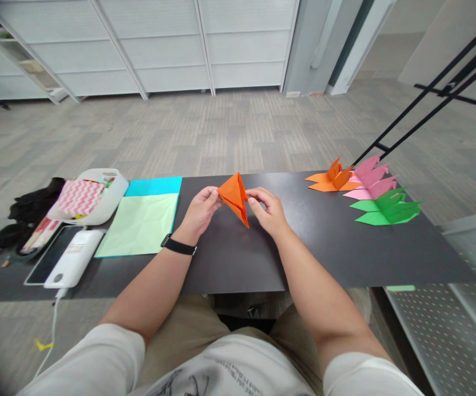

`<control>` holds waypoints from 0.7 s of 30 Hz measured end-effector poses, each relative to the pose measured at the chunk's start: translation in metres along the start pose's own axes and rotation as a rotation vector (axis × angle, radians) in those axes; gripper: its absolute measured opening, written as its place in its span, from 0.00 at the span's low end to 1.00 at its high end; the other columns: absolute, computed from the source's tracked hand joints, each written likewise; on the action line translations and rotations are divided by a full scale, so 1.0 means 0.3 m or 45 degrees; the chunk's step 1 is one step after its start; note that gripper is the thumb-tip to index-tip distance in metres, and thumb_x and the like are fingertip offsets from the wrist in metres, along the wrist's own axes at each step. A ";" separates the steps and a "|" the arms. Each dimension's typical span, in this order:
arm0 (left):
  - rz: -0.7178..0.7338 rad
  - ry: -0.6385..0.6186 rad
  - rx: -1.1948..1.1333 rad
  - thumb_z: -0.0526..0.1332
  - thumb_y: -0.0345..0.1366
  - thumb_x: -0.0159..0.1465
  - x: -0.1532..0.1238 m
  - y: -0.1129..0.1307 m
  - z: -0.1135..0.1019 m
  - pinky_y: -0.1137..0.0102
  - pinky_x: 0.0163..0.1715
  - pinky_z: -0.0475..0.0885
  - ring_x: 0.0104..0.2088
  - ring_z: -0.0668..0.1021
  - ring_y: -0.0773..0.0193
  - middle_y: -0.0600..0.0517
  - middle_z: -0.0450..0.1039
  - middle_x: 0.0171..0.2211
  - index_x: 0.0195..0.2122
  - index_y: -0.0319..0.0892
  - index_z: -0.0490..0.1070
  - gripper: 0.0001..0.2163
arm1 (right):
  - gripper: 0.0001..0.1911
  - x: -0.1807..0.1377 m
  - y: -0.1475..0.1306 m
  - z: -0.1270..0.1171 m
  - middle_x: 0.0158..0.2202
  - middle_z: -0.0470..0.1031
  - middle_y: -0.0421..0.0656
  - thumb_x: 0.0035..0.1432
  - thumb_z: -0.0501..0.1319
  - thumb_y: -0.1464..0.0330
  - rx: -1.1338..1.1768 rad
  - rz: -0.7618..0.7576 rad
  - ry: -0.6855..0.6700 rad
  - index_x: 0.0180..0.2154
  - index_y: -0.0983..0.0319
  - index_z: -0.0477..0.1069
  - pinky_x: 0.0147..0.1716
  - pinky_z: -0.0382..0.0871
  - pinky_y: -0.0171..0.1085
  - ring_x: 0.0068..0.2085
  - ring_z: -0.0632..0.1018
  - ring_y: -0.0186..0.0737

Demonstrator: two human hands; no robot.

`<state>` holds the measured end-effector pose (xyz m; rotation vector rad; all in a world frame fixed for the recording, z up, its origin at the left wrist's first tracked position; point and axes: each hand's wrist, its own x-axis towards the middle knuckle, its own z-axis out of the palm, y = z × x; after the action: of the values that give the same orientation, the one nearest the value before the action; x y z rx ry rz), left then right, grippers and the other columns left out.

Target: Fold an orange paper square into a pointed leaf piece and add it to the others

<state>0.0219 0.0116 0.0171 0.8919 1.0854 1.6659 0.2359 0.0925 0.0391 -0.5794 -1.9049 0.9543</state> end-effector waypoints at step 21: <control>0.001 -0.012 0.107 0.74 0.53 0.64 -0.013 0.005 0.008 0.66 0.50 0.76 0.40 0.80 0.64 0.50 0.82 0.39 0.42 0.42 0.82 0.18 | 0.07 0.000 0.026 0.004 0.36 0.82 0.41 0.61 0.68 0.66 -0.140 -0.155 0.001 0.42 0.55 0.83 0.41 0.76 0.42 0.38 0.81 0.43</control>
<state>0.0249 0.0083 0.0191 0.9531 1.1554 1.6250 0.2350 0.0968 0.0325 -0.5204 -1.9776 0.7752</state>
